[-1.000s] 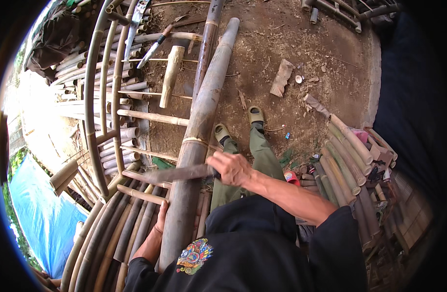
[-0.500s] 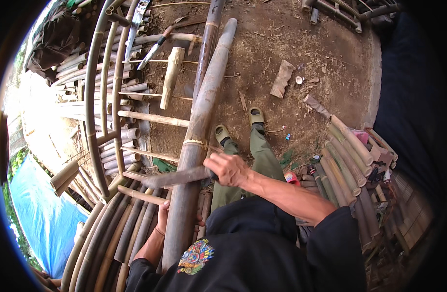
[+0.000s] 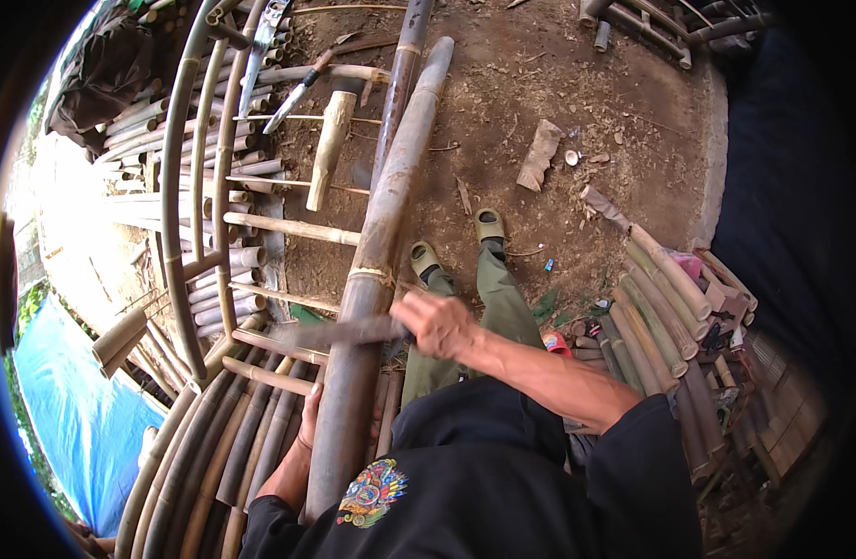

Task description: The person uses a knife to score and split long bamboo poles in a workshop. They repeatedly position the bamboo, score it with the knife, and then strike it with a wooden mallet to split it into halves. The split pieces are set aside, and the process is repeated on additional bamboo poles.

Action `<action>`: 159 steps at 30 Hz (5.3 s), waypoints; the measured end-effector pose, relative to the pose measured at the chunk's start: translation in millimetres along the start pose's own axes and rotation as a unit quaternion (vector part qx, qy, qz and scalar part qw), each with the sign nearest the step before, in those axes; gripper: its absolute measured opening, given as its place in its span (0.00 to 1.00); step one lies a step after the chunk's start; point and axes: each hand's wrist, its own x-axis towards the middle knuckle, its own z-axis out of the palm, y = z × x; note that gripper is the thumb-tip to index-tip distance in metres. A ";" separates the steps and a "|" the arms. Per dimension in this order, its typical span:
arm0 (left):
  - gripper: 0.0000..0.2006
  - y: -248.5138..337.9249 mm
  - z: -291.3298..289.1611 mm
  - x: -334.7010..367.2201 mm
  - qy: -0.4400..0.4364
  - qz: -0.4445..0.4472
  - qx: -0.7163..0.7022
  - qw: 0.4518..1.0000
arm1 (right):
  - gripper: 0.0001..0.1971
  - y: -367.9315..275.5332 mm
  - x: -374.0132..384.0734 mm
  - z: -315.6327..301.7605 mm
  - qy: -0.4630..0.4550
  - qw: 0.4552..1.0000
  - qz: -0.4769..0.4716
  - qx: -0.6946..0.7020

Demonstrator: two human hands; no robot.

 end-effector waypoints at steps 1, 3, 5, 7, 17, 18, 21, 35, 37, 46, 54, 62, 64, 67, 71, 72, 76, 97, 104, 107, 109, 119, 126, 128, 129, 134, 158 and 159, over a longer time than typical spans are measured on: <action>0.51 0.5 1.5 -0.6 0.021 -0.010 0.003 1.000 | 0.09 12.3 -0.2 3.9 0.044 0.996 0.077 0.017; 0.51 0.4 -8.9 -1.7 0.006 0.000 0.018 1.000 | 0.08 27.9 16.5 0.7 -0.046 0.944 0.327 0.018; 0.50 5.1 -13.1 4.3 -0.005 -0.003 0.008 1.000 | 0.09 12.5 9.3 -3.2 -0.061 0.985 0.158 0.042; 0.49 3.8 -12.2 -3.6 0.007 -0.031 -0.040 0.999 | 0.10 -9.9 5.7 2.4 -0.057 0.995 0.080 0.020; 0.53 36.7 15.0 4.0 -0.073 -0.026 0.015 0.997 | 0.10 65.7 31.4 3.1 0.028 0.969 0.246 0.005; 0.53 39.5 21.5 5.9 -0.078 -0.012 0.012 0.997 | 0.14 94.6 46.9 -13.1 0.021 0.911 0.410 0.047; 0.53 64.0 28.7 45.2 -0.118 -0.004 -0.025 0.993 | 0.17 178.8 61.6 -56.5 0.175 0.883 0.430 0.064; 0.57 128.5 222.9 132.9 0.360 -0.077 0.654 0.661 | 0.13 384.3 122.1 -96.1 -0.195 0.955 0.215 -0.058; 0.55 137.8 255.3 142.2 0.393 -0.091 0.612 0.680 | 0.13 397.9 115.3 -91.5 -0.128 0.992 0.015 -0.002; 0.51 127.3 274.7 163.6 0.486 -0.115 0.608 0.617 | 0.13 459.6 142.2 -82.9 -0.198 0.979 0.026 -0.042; 0.49 127.9 265.8 177.1 0.499 -0.115 0.638 0.575 | 0.13 465.6 159.1 -94.9 -0.200 0.969 0.133 -0.053; 0.51 121.0 248.0 152.0 0.430 -0.083 0.589 0.679 | 0.16 486.0 141.4 -67.2 -0.160 0.960 0.223 -0.055; 0.53 119.3 246.0 153.1 0.421 -0.070 0.584 0.691 | 0.14 488.5 169.8 -75.7 -0.155 0.899 0.408 -0.040; 0.53 134.8 252.2 155.7 0.392 -0.081 0.532 0.746 | 0.12 463.9 153.0 -86.9 -0.153 0.983 0.092 0.044; 0.52 143.4 258.6 157.1 0.358 -0.040 0.422 0.832 | 0.12 494.7 165.7 -72.0 -0.135 0.903 0.407 -0.038; 0.51 136.6 251.5 154.9 0.346 -0.021 0.418 0.840 | 0.12 489.2 157.2 -73.4 -0.137 0.948 0.286 0.003; 0.50 142.5 260.1 144.2 0.337 -0.060 0.359 0.868 | 0.12 481.0 142.1 -71.7 -0.124 0.969 0.213 0.002; 0.45 130.0 209.6 125.5 0.224 -0.107 0.107 0.963 | 0.13 490.0 144.8 -75.4 -0.099 0.985 0.140 0.027; 0.52 102.7 173.8 131.0 0.229 -0.151 0.124 0.954 | 0.12 473.7 147.0 -86.1 -0.116 0.975 0.186 0.038; 0.51 110.6 195.4 149.6 0.198 -0.024 0.173 0.965 | 0.13 489.3 157.3 -81.7 -0.073 0.960 0.268 0.012; 0.49 116.5 190.2 156.4 0.197 -0.093 0.115 0.969 | 0.12 482.1 154.5 -89.4 -0.094 0.990 0.085 0.069; 0.53 155.3 196.1 191.3 0.116 -0.129 -0.075 0.982 | 0.12 490.8 164.8 -70.9 -0.032 0.976 0.206 0.055; 0.51 177.4 163.3 280.3 0.174 0.012 0.263 0.949 | 0.18 434.5 159.2 -90.7 -0.178 0.979 0.096 0.028; 0.51 179.6 173.1 266.8 0.150 0.007 0.280 0.948 | 0.21 412.8 149.8 -106.8 -0.148 0.986 0.051 0.052; 0.52 173.2 182.3 254.1 0.145 0.001 0.251 0.957 | 0.22 398.4 145.3 -112.9 -0.142 0.987 0.046 0.063; 0.51 141.2 177.3 227.5 0.130 -0.039 0.205 0.969 | 0.24 392.2 118.4 -128.0 -0.148 0.986 0.066 0.045; 0.44 161.0 166.2 254.4 0.112 -0.103 0.066 0.986 | 0.13 457.9 111.8 -89.7 -0.124 0.967 0.219 0.034; 0.43 156.1 168.7 244.8 0.108 -0.123 0.047 0.985 | 0.13 441.6 105.0 -92.8 -0.110 0.985 0.117 0.068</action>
